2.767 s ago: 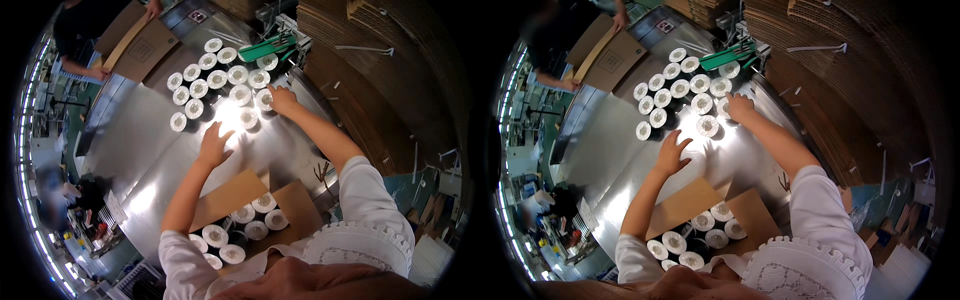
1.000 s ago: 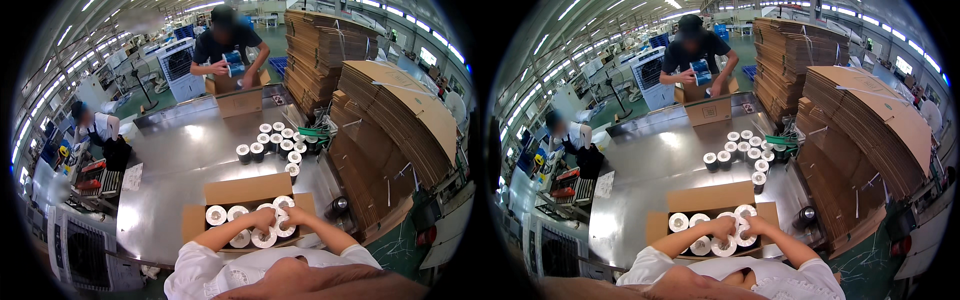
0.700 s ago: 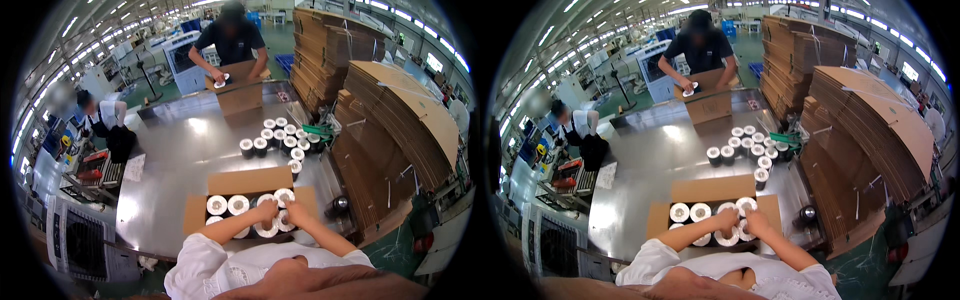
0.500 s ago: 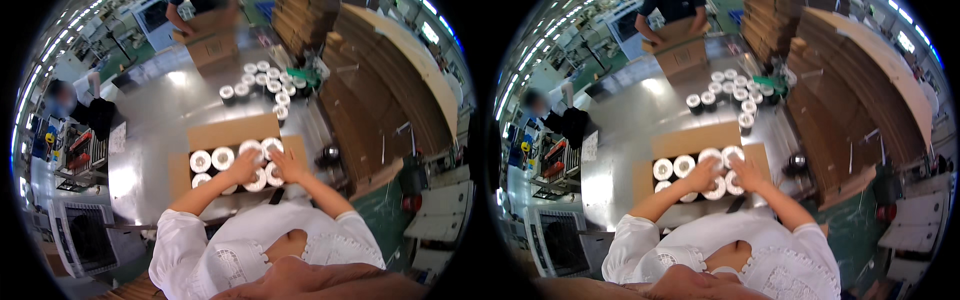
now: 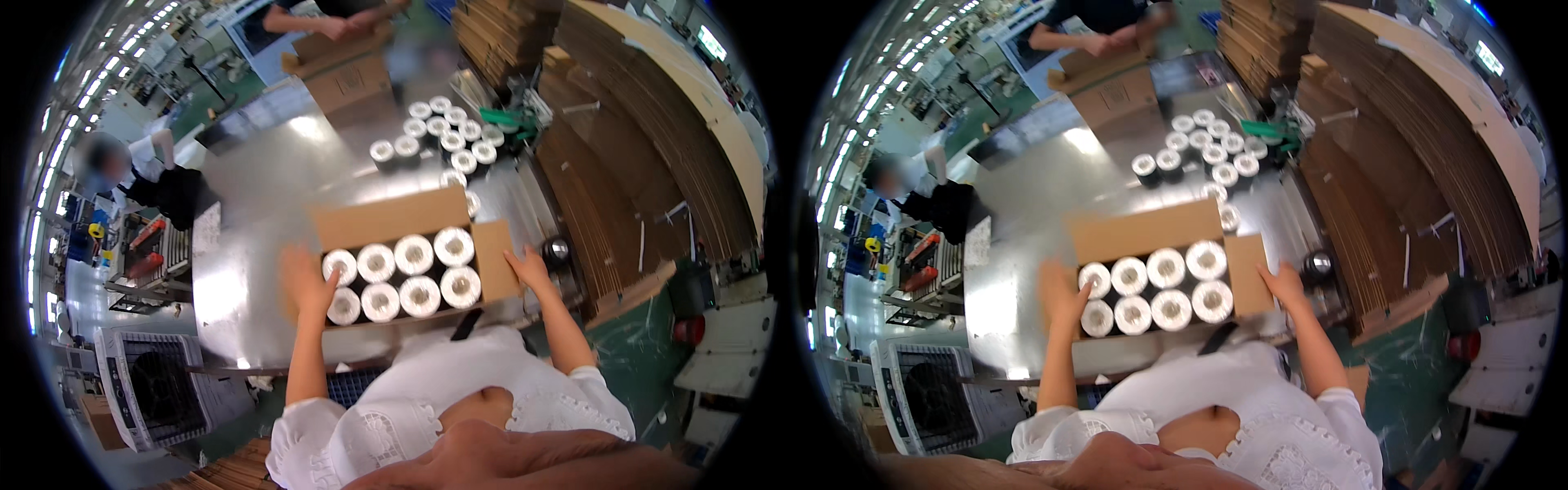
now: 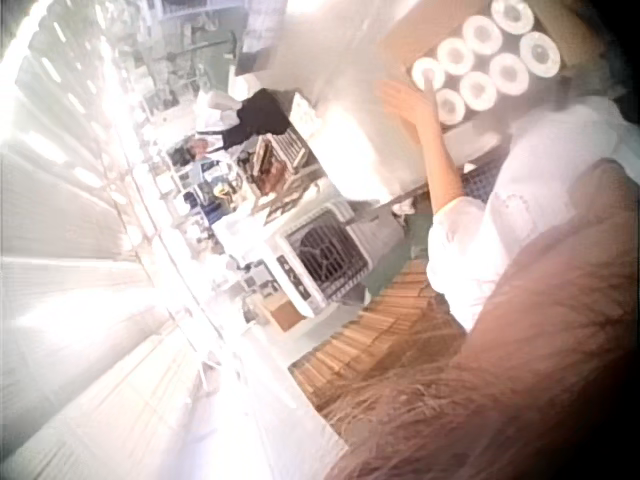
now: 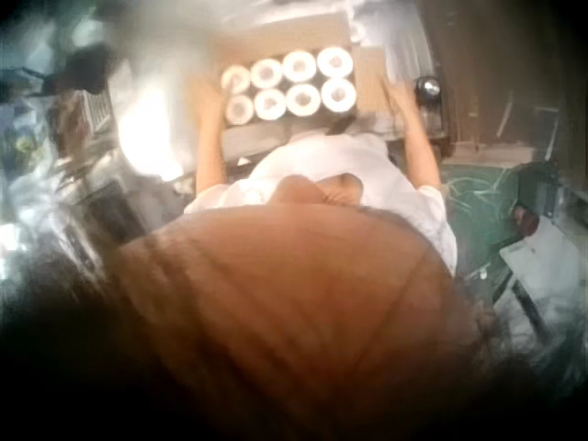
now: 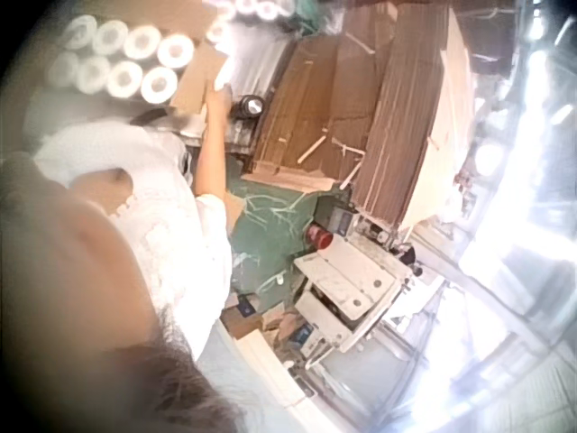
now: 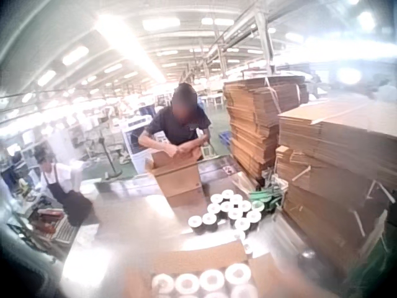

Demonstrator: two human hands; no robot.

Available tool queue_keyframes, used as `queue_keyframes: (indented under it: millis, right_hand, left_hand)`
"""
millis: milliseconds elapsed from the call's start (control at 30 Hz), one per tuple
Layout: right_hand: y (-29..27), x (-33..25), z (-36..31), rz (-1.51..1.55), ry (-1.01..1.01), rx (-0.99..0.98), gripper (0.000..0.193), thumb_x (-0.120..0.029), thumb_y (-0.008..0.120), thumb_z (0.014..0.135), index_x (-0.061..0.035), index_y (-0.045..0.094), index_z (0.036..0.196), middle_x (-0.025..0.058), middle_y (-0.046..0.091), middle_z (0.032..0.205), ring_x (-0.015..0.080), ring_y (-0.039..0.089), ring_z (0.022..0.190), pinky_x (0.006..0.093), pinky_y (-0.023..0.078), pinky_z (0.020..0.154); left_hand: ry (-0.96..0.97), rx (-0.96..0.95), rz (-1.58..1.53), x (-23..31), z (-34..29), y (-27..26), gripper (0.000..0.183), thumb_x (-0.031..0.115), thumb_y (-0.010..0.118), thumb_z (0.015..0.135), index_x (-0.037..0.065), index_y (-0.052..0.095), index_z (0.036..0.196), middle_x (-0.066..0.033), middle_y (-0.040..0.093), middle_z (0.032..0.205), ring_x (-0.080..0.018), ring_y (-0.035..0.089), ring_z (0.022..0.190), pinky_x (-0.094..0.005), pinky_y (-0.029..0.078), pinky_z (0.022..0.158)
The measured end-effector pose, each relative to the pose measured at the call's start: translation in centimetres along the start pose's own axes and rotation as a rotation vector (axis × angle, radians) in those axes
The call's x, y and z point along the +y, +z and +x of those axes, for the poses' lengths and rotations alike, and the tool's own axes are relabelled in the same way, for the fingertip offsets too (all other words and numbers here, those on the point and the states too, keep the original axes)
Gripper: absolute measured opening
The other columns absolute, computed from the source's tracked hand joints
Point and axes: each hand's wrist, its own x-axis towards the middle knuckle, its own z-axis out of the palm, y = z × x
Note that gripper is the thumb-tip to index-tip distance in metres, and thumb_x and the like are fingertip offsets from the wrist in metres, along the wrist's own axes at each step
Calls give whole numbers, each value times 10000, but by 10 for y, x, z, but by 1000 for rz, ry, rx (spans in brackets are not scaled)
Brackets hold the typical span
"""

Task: The person assembles a cardboard box and places multiple cylindrical rolls into it on a metal worktable. The person folds the box flaps, arranges the rolls in rows, and closes the box. Coworkers are visible in the background performing similar packing tasks.

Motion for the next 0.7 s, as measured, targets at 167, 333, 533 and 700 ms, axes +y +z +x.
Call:
queue_keyframes:
  millis: [167,333,533,700]
  right_hand:
    - [13,-90,11,459,-185,-141,498,-522,672,801,-27,693,860,146,671,793,303,644,724,388,507,680]
    - [54,-141,6,3,-706,-203,534,-558,526,888,-50,659,793,125,648,784,237,610,724,351,489,703]
    - [36,-134,22,185,-408,-219,496,-484,595,875,-20,614,1047,125,661,1011,233,627,921,379,499,834]
    - [84,-51,-26,502,-160,-455,784,-378,718,821,-1,342,1396,181,555,1277,322,577,1128,380,477,948]
  left_hand:
    - [-350,-100,-222,-59,-69,-22,539,326,754,736,9,585,1137,-223,662,1031,-373,647,960,-438,516,826]
    - [-64,-600,97,20,-57,5,365,304,666,814,101,635,1115,-165,648,1075,-345,633,944,-443,500,813]
    - [256,183,-134,10,4,98,504,210,653,803,15,516,1247,-199,471,1340,-351,425,1278,-482,321,1068]
    - [540,302,-128,84,91,105,483,258,647,819,11,537,1219,-196,515,1279,-345,468,1236,-496,292,1097]
